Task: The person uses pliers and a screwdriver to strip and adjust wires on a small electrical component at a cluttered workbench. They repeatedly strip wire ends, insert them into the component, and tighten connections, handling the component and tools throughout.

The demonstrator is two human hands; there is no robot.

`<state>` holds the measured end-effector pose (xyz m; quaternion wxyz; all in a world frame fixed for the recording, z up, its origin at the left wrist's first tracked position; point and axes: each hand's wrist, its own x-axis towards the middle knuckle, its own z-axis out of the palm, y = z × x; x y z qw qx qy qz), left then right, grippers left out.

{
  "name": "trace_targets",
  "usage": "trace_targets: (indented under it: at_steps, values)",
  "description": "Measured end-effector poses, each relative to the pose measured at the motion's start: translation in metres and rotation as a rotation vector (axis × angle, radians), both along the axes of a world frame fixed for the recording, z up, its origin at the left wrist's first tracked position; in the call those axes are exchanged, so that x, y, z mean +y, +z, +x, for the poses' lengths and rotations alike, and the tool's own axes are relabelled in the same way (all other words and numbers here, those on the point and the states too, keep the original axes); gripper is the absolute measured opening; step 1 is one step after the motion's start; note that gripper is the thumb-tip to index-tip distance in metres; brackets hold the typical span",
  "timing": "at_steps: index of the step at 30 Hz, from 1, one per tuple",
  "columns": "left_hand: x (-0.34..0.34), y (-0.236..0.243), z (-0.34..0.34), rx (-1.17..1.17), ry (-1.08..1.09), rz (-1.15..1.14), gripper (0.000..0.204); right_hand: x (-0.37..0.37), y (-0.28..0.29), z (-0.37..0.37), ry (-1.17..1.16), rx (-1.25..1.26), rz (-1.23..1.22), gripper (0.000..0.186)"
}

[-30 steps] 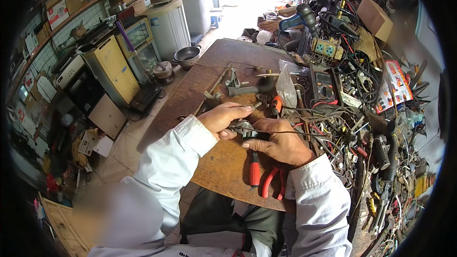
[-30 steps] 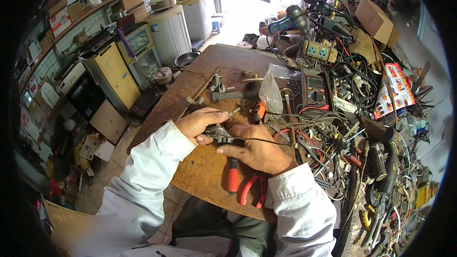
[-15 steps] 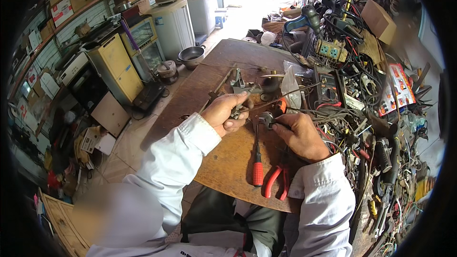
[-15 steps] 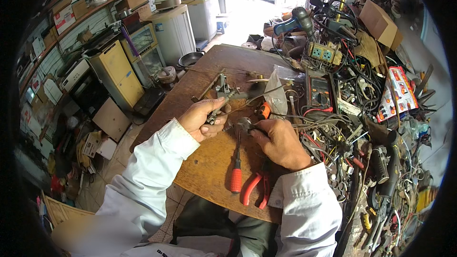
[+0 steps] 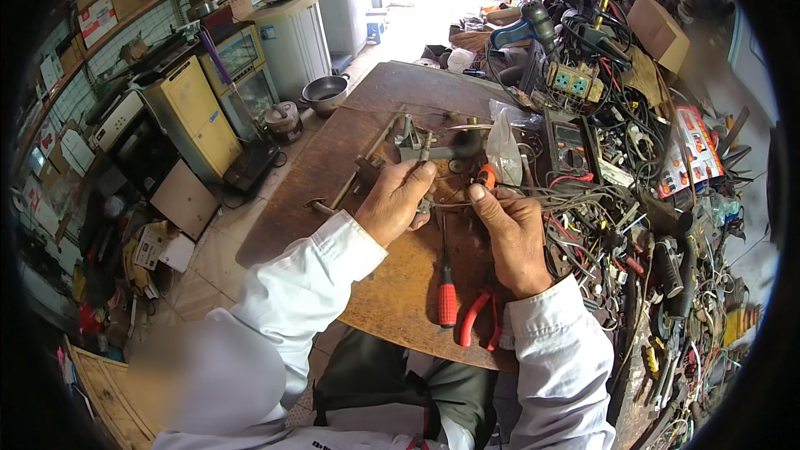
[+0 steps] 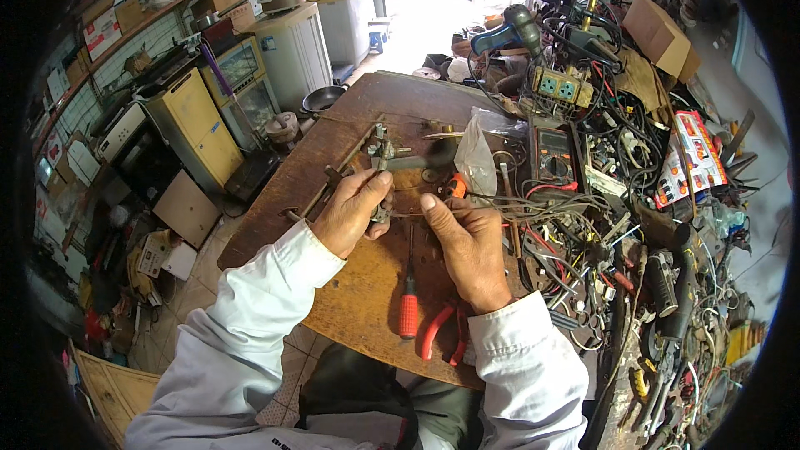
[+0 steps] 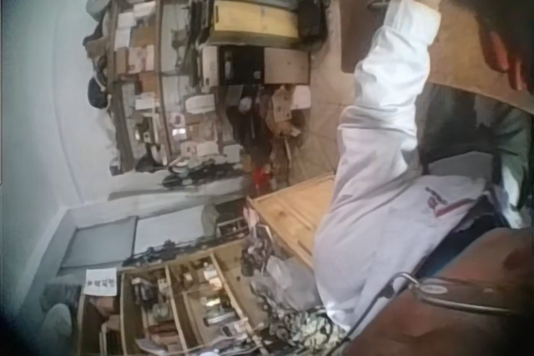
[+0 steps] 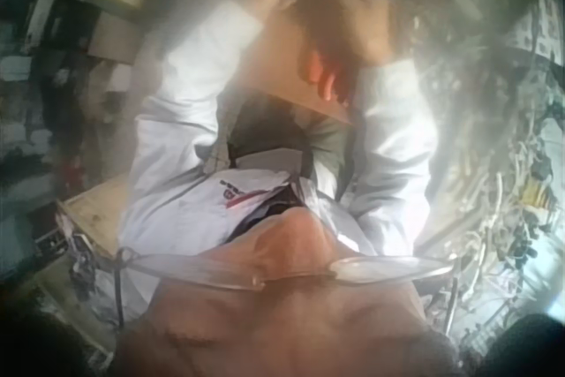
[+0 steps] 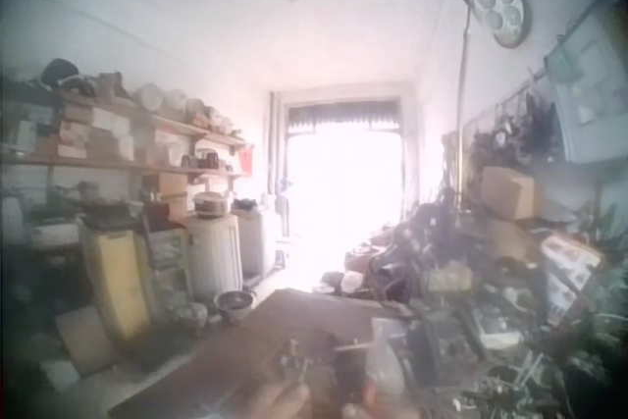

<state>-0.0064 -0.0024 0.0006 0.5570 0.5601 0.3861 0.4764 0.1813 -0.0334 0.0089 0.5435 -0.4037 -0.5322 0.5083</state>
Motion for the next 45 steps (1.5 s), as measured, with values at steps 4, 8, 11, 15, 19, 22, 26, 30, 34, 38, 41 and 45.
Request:
trace_targets:
  at_steps: [4,8,11,15,19,22,26,30,34,38,41,45]
  values:
    - [-0.003,0.003,0.002,0.037,0.019,0.045,0.042,0.007,-0.014,0.005,-0.007,0.028,0.034,0.029]
    - [0.003,-0.006,0.001,0.032,0.005,0.088,0.041,0.001,-0.004,-0.001,-0.018,0.036,0.005,0.025]
    - [0.002,-0.005,0.000,0.059,0.025,0.050,0.040,0.000,-0.005,-0.002,-0.021,0.023,0.013,0.021]
    - [0.002,-0.003,-0.001,-0.048,-0.012,-0.127,0.037,0.000,-0.019,-0.006,-0.058,0.028,0.115,0.014]
    - [0.004,0.002,-0.006,-0.174,-0.059,-0.316,0.033,-0.001,-0.015,-0.009,-0.084,0.045,0.124,0.011]
    - [0.002,0.007,-0.008,-0.248,-0.074,-0.389,0.031,-0.001,-0.008,-0.004,-0.060,0.100,0.094,0.013]
    - [0.001,0.011,-0.003,-0.360,-0.121,-0.417,0.032,0.004,-0.008,0.002,0.037,0.292,-0.008,0.015]
    - [0.003,0.008,-0.010,-0.343,-0.203,-0.362,0.032,0.005,-0.006,0.007,0.186,0.383,-0.068,0.015]
    - [0.002,0.009,-0.010,-0.279,-0.190,-0.313,0.032,0.005,-0.006,0.008,0.283,0.372,-0.079,0.014]
    - [0.002,0.008,-0.011,-0.212,-0.194,-0.276,0.032,0.005,-0.003,0.010,0.285,0.294,-0.090,0.014]
    - [0.001,0.009,-0.010,-0.168,-0.165,-0.260,0.032,0.006,-0.003,0.012,0.271,0.276,-0.079,0.014]
    - [0.005,0.008,-0.017,-0.085,-0.087,-0.263,0.032,0.008,-0.001,0.017,0.233,0.346,-0.089,0.013]
